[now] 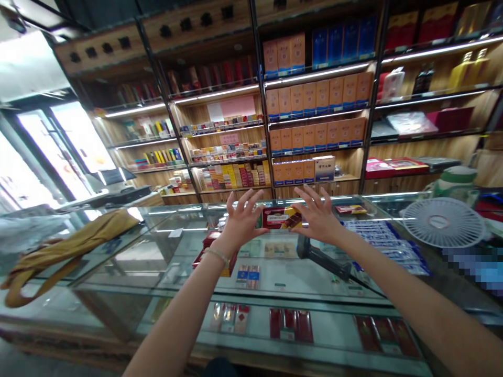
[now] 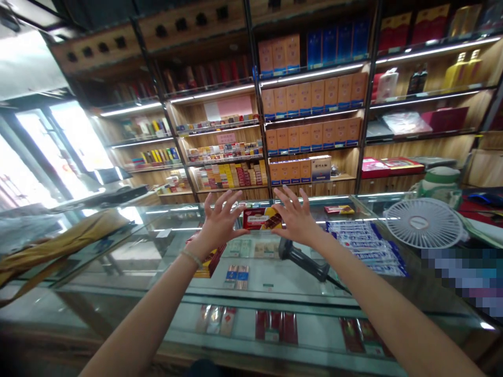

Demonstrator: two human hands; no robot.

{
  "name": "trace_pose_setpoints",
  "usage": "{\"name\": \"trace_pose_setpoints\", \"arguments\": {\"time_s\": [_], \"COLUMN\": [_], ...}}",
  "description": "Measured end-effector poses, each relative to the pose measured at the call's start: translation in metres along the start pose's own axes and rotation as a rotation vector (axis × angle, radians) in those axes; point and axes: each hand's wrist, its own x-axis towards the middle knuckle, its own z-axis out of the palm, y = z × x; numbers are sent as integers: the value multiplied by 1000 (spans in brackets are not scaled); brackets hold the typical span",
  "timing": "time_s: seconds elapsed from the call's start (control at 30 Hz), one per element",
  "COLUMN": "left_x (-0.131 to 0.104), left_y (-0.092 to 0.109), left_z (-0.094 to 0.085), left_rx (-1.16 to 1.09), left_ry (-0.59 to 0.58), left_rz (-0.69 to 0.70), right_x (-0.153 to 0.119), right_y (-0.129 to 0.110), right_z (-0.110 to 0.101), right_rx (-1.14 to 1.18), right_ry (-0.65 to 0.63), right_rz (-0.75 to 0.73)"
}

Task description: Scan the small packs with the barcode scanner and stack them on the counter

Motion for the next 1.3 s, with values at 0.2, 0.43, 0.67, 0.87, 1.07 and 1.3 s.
{"name": "trace_pose_setpoints", "arguments": {"time_s": [0.2,0.43,0.67,0.87,1.07,1.3], "left_x": [-18,-51,-88,-119,-147,-168], "left_y": [-24,-50,-76,-100,-114,-123], "left_z": [-19,-43,-62,-63,-55,-44], "left_rx": [36,77,80,77,52,54], "left_ry": [-48,-129,-204,-297,-344,-403], "left_rz": [-8,-32,-49,-46,-40,-50], "right_x": [16,33,47,51,48,40], "right_y": [-26,-69,-115,-153,-179,-200], "right_z": [5,14,32,48,63,74], "right_rx": [39,147,238,293,328,352], "right_ry": [22,-7,-43,-97,-130,-146], "right_rz": [-20,-19,-33,-7,-14,5]}}
